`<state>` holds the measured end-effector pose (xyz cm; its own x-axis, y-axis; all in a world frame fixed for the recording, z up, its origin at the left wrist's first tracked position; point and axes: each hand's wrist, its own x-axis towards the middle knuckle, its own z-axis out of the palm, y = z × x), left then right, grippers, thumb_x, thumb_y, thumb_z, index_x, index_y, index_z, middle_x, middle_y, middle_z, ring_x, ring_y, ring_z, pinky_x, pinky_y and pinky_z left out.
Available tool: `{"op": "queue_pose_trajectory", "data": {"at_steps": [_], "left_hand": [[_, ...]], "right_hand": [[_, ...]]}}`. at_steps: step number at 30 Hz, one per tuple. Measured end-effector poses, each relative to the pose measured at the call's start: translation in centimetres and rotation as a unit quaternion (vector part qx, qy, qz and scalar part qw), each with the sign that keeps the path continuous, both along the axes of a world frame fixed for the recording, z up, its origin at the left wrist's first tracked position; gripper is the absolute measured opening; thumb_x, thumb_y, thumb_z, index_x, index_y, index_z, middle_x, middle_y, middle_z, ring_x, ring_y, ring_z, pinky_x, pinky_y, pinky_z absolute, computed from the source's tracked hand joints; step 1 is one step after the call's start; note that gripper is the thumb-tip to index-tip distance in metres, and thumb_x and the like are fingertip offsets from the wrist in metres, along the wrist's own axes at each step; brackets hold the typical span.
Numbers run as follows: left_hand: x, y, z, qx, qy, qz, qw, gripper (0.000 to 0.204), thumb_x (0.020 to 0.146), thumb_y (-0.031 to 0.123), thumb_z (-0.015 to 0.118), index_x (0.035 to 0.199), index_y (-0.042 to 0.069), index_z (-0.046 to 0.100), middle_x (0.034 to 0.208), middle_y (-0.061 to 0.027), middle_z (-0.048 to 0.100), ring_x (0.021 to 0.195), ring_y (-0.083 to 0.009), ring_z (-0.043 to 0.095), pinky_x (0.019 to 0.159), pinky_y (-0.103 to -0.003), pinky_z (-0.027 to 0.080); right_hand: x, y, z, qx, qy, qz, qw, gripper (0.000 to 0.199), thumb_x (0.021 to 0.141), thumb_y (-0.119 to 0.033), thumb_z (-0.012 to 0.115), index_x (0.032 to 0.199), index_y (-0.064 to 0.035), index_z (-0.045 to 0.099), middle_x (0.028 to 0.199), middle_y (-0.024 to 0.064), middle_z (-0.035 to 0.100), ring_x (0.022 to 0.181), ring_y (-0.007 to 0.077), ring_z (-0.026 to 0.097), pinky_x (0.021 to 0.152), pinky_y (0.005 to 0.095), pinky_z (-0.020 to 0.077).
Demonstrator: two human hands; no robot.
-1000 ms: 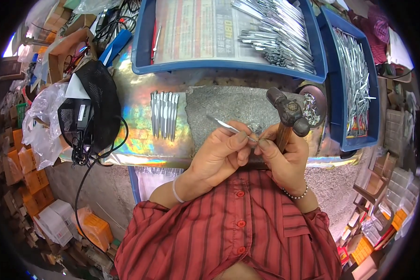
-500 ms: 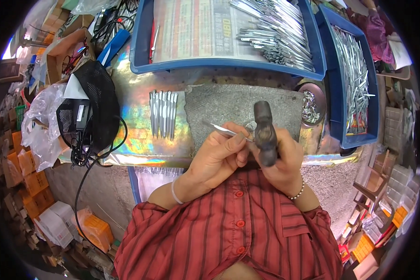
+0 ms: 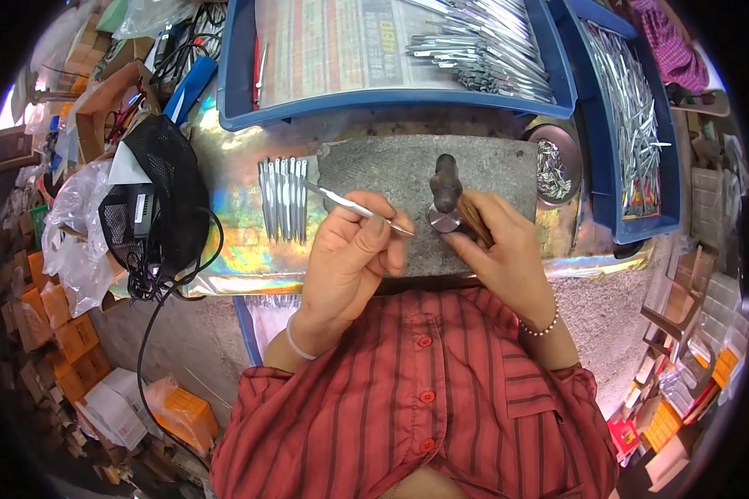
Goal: Using a small hammer to tap and join metal components together on a stone block.
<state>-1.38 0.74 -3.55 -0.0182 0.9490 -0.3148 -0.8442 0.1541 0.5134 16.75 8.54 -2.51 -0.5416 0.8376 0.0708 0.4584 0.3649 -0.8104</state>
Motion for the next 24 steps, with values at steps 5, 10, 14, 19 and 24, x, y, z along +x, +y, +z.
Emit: {"op": "queue_pose_trajectory", "data": {"at_steps": [5, 10, 14, 19, 24], "left_hand": [[0.7, 0.3, -0.3, 0.027, 0.173, -0.023, 0.984, 0.013, 0.089, 0.012, 0.056, 0.098, 0.004, 0.049, 0.089, -0.0127, 0.059, 0.060, -0.0106, 0.053, 0.055, -0.020, 0.044], [1.4, 1.0, 0.1, 0.040, 0.324, -0.052, 0.944, 0.008, 0.089, 0.005, 0.053, 0.096, 0.002, 0.050, 0.091, -0.0107, 0.061, 0.063, -0.0080, 0.053, 0.058, -0.020, 0.045], [1.9, 1.4, 0.1, 0.037, 0.422, -0.072, 0.903, 0.006, 0.088, 0.002, 0.053, 0.094, 0.001, 0.052, 0.091, -0.0082, 0.061, 0.065, -0.0070, 0.053, 0.061, -0.019, 0.045], [2.3, 1.7, 0.0, 0.033, 0.474, -0.071, 0.877, 0.006, 0.088, 0.001, 0.052, 0.094, 0.000, 0.053, 0.092, -0.0078, 0.061, 0.069, -0.0073, 0.054, 0.063, -0.019, 0.045], [2.4, 1.6, -0.3, 0.048, 0.501, -0.066, 0.862, 0.006, 0.088, 0.001, 0.052, 0.094, 0.000, 0.053, 0.093, -0.0080, 0.060, 0.071, -0.0078, 0.055, 0.063, -0.019, 0.046]], "right_hand": [[1.5, 0.1, 0.1, -0.126, 0.012, -0.026, 0.992, 0.035, 0.076, -0.002, 0.065, 0.108, -0.0017, 0.052, 0.082, 0.0021, 0.053, 0.065, 0.0065, 0.046, 0.056, 0.0213, 0.0380], [3.8, -0.7, -1.1, -0.210, 0.157, -0.097, 0.960, 0.032, 0.083, -0.007, 0.060, 0.113, -0.0007, 0.049, 0.082, 0.0059, 0.057, 0.073, 0.0087, 0.053, 0.064, 0.0234, 0.0429], [4.2, -1.2, -1.0, -0.238, 0.188, -0.110, 0.947, 0.032, 0.085, -0.006, 0.057, 0.114, 0.0004, 0.047, 0.082, 0.0045, 0.056, 0.071, 0.0083, 0.052, 0.064, 0.0229, 0.0425], [4.5, -1.1, -2.1, -0.225, 0.197, -0.070, 0.952, 0.031, 0.087, -0.005, 0.052, 0.117, -0.0001, 0.045, 0.088, 0.0025, 0.050, 0.070, 0.0050, 0.046, 0.060, 0.0178, 0.0378], [4.6, -1.1, -1.8, -0.248, 0.177, -0.071, 0.950, 0.032, 0.085, -0.001, 0.054, 0.115, 0.0013, 0.045, 0.088, 0.0027, 0.050, 0.079, 0.0081, 0.050, 0.072, 0.0211, 0.0414]]}}
